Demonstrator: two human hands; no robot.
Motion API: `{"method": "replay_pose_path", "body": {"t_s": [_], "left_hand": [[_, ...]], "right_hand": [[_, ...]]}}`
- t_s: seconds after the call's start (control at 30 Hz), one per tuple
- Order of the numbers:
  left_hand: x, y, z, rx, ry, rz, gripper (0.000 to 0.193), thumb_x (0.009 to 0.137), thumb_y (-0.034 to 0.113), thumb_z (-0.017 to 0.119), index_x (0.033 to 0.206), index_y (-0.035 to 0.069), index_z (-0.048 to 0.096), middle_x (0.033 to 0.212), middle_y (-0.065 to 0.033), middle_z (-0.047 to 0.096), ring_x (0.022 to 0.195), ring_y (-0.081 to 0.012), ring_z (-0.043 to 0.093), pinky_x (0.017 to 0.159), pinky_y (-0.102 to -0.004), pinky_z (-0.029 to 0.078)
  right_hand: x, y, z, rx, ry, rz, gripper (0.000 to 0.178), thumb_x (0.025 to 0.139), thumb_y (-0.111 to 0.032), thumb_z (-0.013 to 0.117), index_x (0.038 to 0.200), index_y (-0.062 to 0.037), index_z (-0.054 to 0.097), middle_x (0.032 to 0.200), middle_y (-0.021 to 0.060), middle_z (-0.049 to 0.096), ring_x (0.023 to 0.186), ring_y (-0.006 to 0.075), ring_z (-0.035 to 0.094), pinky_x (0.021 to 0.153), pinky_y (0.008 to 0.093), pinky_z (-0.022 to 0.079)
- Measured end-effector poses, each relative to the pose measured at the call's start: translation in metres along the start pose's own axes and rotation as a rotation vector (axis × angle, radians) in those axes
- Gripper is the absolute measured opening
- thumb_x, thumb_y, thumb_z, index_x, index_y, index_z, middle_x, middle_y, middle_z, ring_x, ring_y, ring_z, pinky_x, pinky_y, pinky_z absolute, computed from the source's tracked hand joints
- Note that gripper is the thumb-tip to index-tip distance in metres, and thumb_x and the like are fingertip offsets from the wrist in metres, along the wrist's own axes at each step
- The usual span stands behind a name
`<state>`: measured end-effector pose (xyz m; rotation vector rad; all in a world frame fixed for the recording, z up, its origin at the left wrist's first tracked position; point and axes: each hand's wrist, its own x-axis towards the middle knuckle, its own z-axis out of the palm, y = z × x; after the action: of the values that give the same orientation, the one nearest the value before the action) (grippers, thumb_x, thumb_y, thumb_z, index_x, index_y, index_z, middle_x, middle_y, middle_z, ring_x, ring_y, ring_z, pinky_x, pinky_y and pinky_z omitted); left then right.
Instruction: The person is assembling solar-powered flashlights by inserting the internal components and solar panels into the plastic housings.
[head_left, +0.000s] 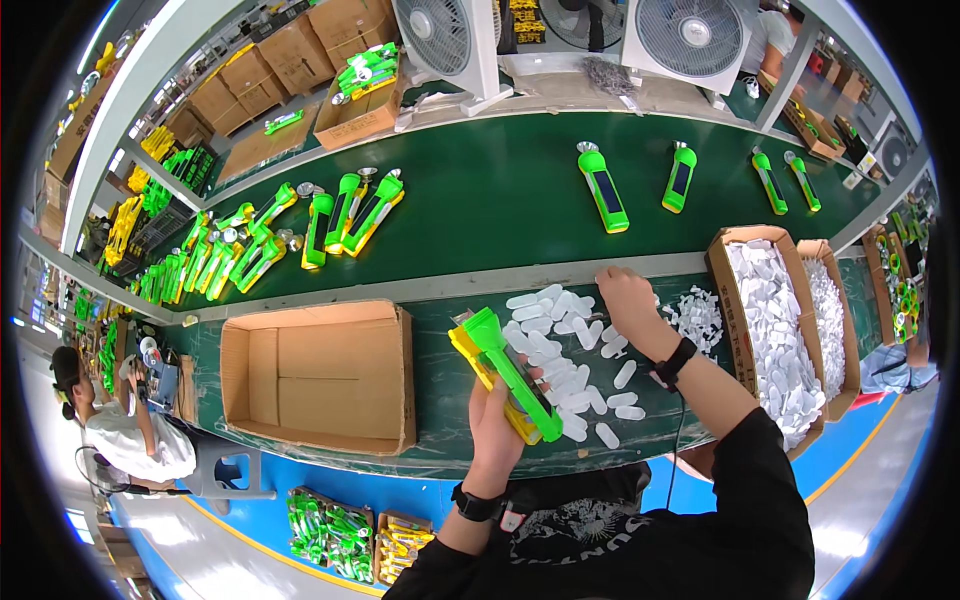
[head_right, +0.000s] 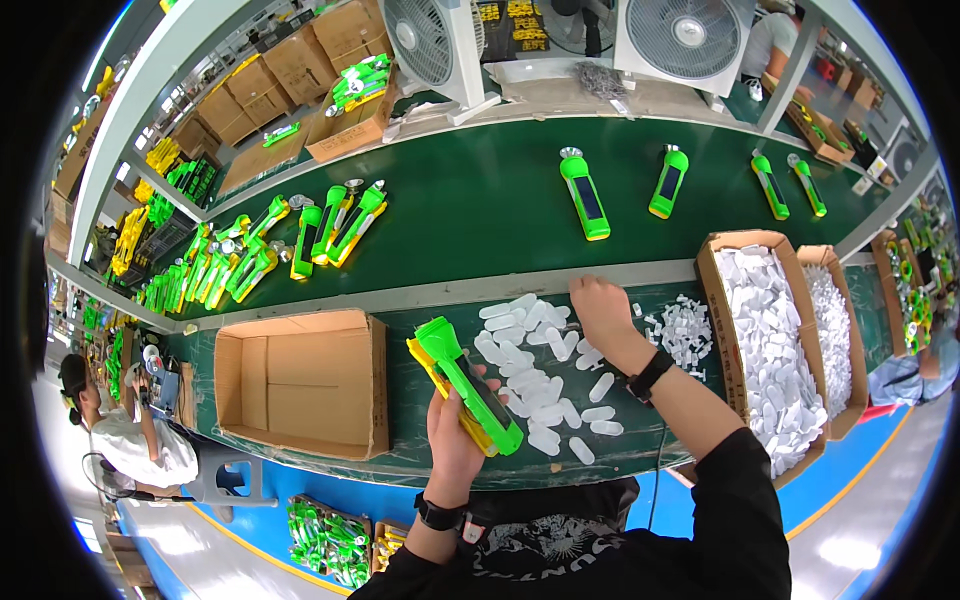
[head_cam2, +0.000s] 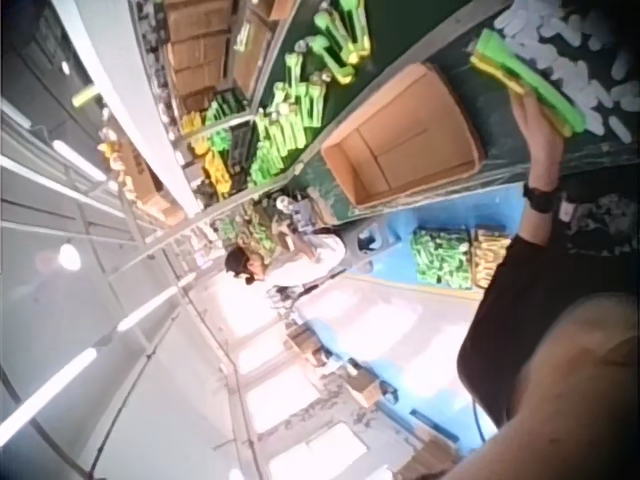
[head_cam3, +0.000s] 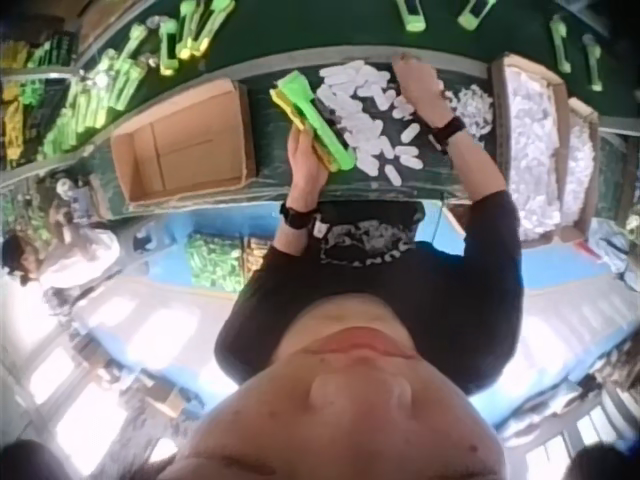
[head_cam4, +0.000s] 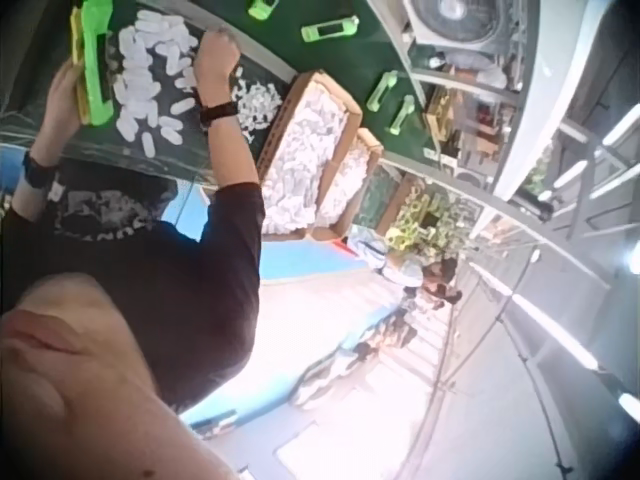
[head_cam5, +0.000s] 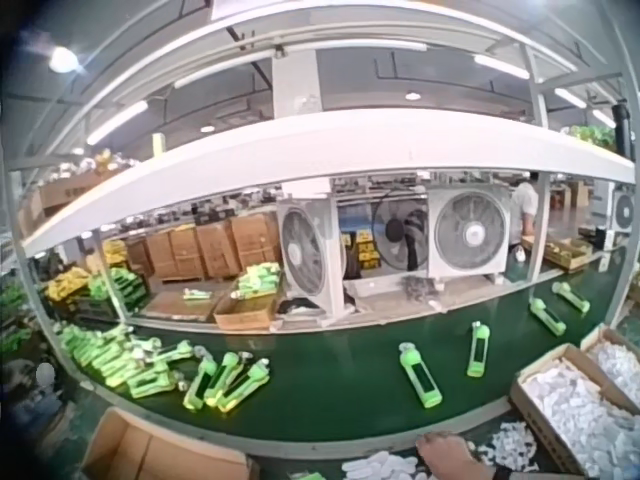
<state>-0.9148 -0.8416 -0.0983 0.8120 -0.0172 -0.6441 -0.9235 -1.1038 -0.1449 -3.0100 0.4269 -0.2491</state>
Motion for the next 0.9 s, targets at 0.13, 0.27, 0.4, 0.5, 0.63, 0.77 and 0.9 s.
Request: {"method": "replay_pose_path", "body": {"t_s": [0.13,0.27,0.4,0.5,0.63,0.77,0.9], "left_hand": [[-0.001,-0.004,-0.007,0.023,0.004,-0.008,0.038,0.098,0.023,0.039,0.131,0.005,0.038,0.120,-0.0119,0.052,0.106,-0.0254,0.056,0.090,-0.0459,0.048],[-0.003,-0.004,-0.013,-0.135,-0.048,-0.044,0.038,0.094,0.017,0.046,0.129,0.004,0.038,0.120,-0.0118,0.051,0.110,-0.0262,0.054,0.092,-0.0459,0.048],[0.001,-0.009,-0.004,0.254,-0.096,0.014,0.052,0.080,-0.005,0.056,0.128,0.003,0.035,0.118,-0.0113,0.050,0.112,-0.0259,0.052,0.093,-0.0446,0.049],[0.008,-0.013,0.005,0.334,-0.100,0.026,0.064,0.073,-0.006,0.068,0.125,0.003,0.032,0.111,-0.0123,0.053,0.108,-0.0202,0.055,0.085,-0.0326,0.051],[0.010,-0.019,0.013,0.471,-0.083,0.120,0.065,0.072,-0.002,0.071,0.123,0.003,0.033,0.108,-0.0096,0.052,0.099,-0.0152,0.055,0.080,-0.0288,0.050],[0.008,-0.026,0.008,0.618,-0.043,0.214,0.076,0.068,0.002,0.075,0.129,0.001,0.029,0.111,-0.0088,0.048,0.103,-0.0162,0.051,0.084,-0.0295,0.047],[0.006,-0.032,0.013,0.629,-0.017,0.242,0.078,0.068,0.005,0.077,0.130,0.002,0.029,0.108,-0.0068,0.049,0.097,-0.0141,0.052,0.080,-0.0288,0.048]], "right_hand": [[0.005,-0.002,-0.011,0.037,0.016,0.003,0.035,0.068,0.005,0.062,0.102,-0.0012,0.056,0.087,0.0149,0.063,0.077,0.0315,0.065,0.061,0.0378,0.053],[-0.004,-0.028,-0.065,0.970,0.011,0.107,0.041,0.074,0.007,0.061,0.113,-0.0007,0.053,0.084,0.0089,0.064,0.075,0.0180,0.065,0.062,0.0272,0.051],[-0.022,-0.065,-0.106,1.531,-0.090,0.140,0.038,0.080,0.010,0.059,0.116,0.0002,0.052,0.091,0.0028,0.060,0.081,0.0080,0.059,0.071,0.0217,0.049],[-0.032,-0.085,-0.120,1.598,-0.113,0.135,0.038,0.080,0.011,0.058,0.116,0.0008,0.052,0.097,0.0042,0.059,0.085,0.0088,0.059,0.074,0.0220,0.049],[-0.040,-0.096,-0.107,1.522,-0.063,0.075,0.033,0.081,0.010,0.056,0.112,0.0008,0.054,0.095,0.0053,0.059,0.084,0.0100,0.060,0.075,0.0240,0.051],[-0.045,-0.106,-0.107,1.120,0.122,0.025,0.014,0.079,0.007,0.059,0.091,0.0020,0.061,0.088,0.0100,0.063,0.078,0.0179,0.064,0.070,0.0265,0.053],[-0.053,-0.107,-0.105,0.843,0.254,0.078,0.006,0.076,0.002,0.065,0.081,0.0017,0.060,0.077,0.0119,0.064,0.070,0.0240,0.064,0.061,0.0288,0.052]]}}
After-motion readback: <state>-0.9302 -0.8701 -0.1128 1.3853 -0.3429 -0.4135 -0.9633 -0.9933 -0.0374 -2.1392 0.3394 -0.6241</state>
